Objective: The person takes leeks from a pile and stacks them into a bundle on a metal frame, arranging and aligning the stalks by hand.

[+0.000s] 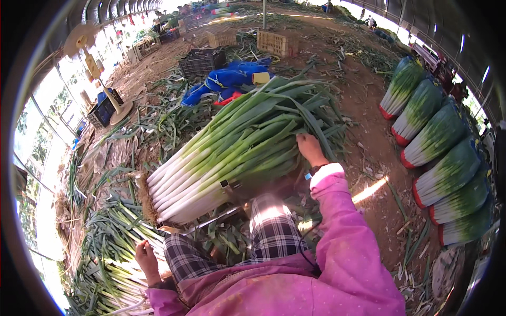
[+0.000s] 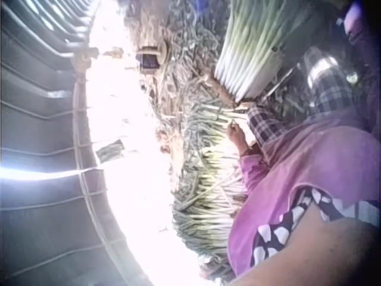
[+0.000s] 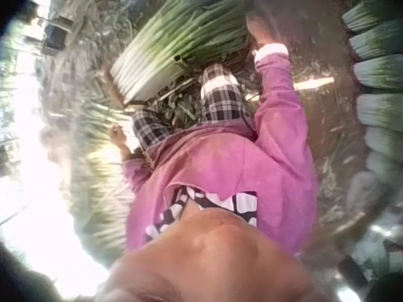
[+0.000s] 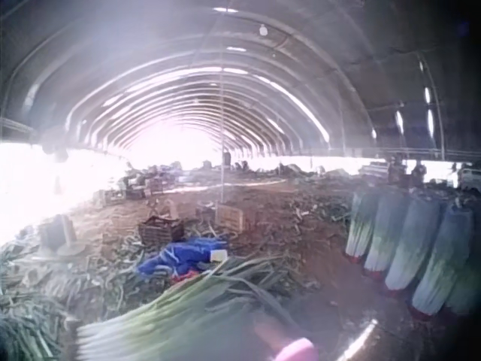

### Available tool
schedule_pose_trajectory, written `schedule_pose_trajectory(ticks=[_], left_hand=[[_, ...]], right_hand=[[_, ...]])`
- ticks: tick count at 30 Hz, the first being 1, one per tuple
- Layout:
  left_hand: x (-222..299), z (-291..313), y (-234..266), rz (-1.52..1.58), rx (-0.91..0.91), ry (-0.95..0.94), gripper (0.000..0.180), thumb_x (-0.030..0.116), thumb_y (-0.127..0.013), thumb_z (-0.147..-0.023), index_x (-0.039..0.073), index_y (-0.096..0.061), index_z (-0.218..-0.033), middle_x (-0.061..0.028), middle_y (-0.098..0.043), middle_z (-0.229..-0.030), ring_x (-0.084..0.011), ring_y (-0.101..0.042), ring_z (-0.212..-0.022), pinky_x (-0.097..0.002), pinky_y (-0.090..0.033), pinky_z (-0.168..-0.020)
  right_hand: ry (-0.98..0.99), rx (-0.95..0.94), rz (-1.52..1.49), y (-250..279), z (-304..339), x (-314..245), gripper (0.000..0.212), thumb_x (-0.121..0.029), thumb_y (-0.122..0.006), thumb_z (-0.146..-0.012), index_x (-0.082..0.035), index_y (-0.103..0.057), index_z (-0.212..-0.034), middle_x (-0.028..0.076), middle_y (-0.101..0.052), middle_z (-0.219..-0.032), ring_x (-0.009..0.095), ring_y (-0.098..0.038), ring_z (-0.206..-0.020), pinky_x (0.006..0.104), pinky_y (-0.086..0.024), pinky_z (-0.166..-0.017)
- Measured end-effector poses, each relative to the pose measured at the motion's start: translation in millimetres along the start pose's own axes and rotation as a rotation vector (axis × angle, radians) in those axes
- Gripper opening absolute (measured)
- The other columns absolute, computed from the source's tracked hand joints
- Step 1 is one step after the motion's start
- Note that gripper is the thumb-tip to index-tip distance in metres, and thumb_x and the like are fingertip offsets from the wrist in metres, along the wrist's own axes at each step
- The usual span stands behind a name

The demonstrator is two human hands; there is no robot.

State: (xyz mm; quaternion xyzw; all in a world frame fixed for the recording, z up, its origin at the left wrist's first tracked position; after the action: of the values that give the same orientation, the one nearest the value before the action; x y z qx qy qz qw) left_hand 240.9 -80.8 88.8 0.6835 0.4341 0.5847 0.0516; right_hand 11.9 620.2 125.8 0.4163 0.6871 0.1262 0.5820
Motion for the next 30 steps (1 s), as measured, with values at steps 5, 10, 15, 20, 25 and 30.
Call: schedule_pose_trajectory(ticks=[5,10,15,20,25,30], left_hand=[[-57,39,35,-0.338,0.034,0.19,0.018,0.013,-0.055,-0.089,-0.003,-0.063,-0.09,-0.0139,-0.063,-0.079,-0.022,-0.058,-0.068,-0.0329,-0.046,-0.06],[-97,99,53,-0.389,-0.021,0.24,0.016,0.012,-0.056,-0.085,-0.003,-0.063,-0.087,-0.016,-0.064,-0.08,-0.0279,-0.06,-0.072,-0.0369,-0.046,-0.065],[-88,136,39,-0.533,-0.093,0.253,0.016,0.012,-0.056,-0.084,-0.003,-0.063,-0.086,-0.0164,-0.063,-0.08,-0.0309,-0.059,-0.073,-0.0378,-0.046,-0.067],[-70,112,22,-0.412,-0.065,0.202,0.016,0.012,-0.055,-0.085,-0.003,-0.063,-0.086,-0.0171,-0.064,-0.08,-0.0322,-0.059,-0.072,-0.0388,-0.046,-0.068],[-78,126,84,-0.51,0.026,0.162,0.016,0.011,-0.055,-0.084,-0.003,-0.063,-0.086,-0.0179,-0.063,-0.079,-0.0313,-0.059,-0.071,-0.0384,-0.046,-0.067],[-109,123,88,-0.263,0.067,0.333,0.016,0.01,-0.057,-0.087,-0.004,-0.063,-0.092,-0.01,-0.061,-0.079,-0.0144,-0.055,-0.062,-0.0276,-0.049,-0.051]], right_hand=[[0.012,-0.119,0.174,31,-20,-50,0.049,-0.046,-0.047,-0.089,0.0,-0.066,-0.095,0.027,-0.063,-0.096,0.046,-0.056,-0.098,0.0485,-0.044,-0.087],[0.089,0.123,0.606,69,-56,-61,0.049,-0.049,-0.054,-0.087,-0.002,-0.066,-0.093,0.017,-0.068,-0.089,0.039,-0.063,-0.087,0.0451,-0.048,-0.073],[-0.516,-0.151,-0.227,47,-66,48,0.052,-0.048,-0.053,-0.088,0.0,-0.064,-0.104,0.012,-0.065,-0.096,0.025,-0.059,-0.09,0.0387,-0.046,-0.076],[-0.148,0.078,-0.185,80,-64,150,0.048,-0.041,-0.051,-0.091,0.004,-0.062,-0.105,0.014,-0.065,-0.101,0.025,-0.059,-0.092,0.0352,-0.044,-0.081],[0.053,0.166,-0.033,85,-24,89,0.039,-0.027,-0.054,-0.088,0.001,-0.058,-0.115,0.025,-0.062,-0.107,0.038,-0.059,-0.102,0.0409,-0.045,-0.087],[0.209,-0.286,0.947,109,-13,217,0.045,-0.026,-0.053,-0.083,-0.005,-0.054,-0.123,0.022,-0.061,-0.112,0.037,-0.058,-0.106,0.044,-0.044,-0.091]])
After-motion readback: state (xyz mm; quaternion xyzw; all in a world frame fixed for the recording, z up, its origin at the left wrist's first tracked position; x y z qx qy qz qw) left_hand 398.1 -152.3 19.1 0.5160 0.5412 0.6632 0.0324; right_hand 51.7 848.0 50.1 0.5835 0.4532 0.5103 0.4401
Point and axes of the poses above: each hand's wrist, its own z-axis away from the middle knuckle, its own y-axis out of the back of the hand, x = y × z, the point moved 10 cm from there along -z, towards the middle knuckle
